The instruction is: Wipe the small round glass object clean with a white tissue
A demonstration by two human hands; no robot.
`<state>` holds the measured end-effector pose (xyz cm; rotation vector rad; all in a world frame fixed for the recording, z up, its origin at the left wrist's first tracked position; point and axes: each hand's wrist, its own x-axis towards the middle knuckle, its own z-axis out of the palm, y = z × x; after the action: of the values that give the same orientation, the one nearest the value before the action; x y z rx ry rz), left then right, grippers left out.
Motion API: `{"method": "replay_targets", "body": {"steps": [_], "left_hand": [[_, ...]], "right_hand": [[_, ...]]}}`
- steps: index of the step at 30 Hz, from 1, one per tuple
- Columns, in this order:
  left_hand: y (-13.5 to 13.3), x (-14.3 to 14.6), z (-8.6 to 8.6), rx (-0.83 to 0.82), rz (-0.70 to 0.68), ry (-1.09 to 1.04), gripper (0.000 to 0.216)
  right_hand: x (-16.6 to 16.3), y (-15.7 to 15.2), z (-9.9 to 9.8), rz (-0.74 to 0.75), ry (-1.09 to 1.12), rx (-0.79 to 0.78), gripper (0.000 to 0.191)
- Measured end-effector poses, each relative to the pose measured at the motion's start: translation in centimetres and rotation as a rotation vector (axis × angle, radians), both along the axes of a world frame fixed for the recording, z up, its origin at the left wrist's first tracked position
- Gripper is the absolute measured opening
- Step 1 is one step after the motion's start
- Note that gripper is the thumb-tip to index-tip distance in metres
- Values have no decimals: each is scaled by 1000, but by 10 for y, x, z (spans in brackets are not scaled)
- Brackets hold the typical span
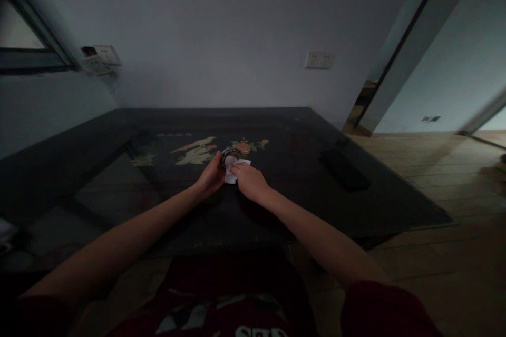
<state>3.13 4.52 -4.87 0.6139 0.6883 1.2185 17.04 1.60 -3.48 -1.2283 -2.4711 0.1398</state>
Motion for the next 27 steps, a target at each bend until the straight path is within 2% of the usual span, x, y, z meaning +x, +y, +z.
{"method": "replay_targets", "body": {"steps": [7,9,12,16,20,23,27], "left_hand": [[0,-5,-4,15,19,25,42],[0,-7,-6,43,-12,5,41],[1,-7,-8,51,-17,-4,40],[4,-4,-8,36,8,1,39],[4,-4,-8,37,-28,-9,38],[3,-4,-7,36,-38,11,40],[3,-2,-7,53,-7,13,36]], "right_hand": [[-9,6,-9,143,673,-495,50],[-10,7,-11,164,746,-548,52],[-8,9,-13,163,600,-388,54],[1,7,-7,74,168,-68,47],[5,1,3,30,-185,172,33],[4,-1,5,14,-247,224,32],[2,2,-2,19,-97,111,38]]}}
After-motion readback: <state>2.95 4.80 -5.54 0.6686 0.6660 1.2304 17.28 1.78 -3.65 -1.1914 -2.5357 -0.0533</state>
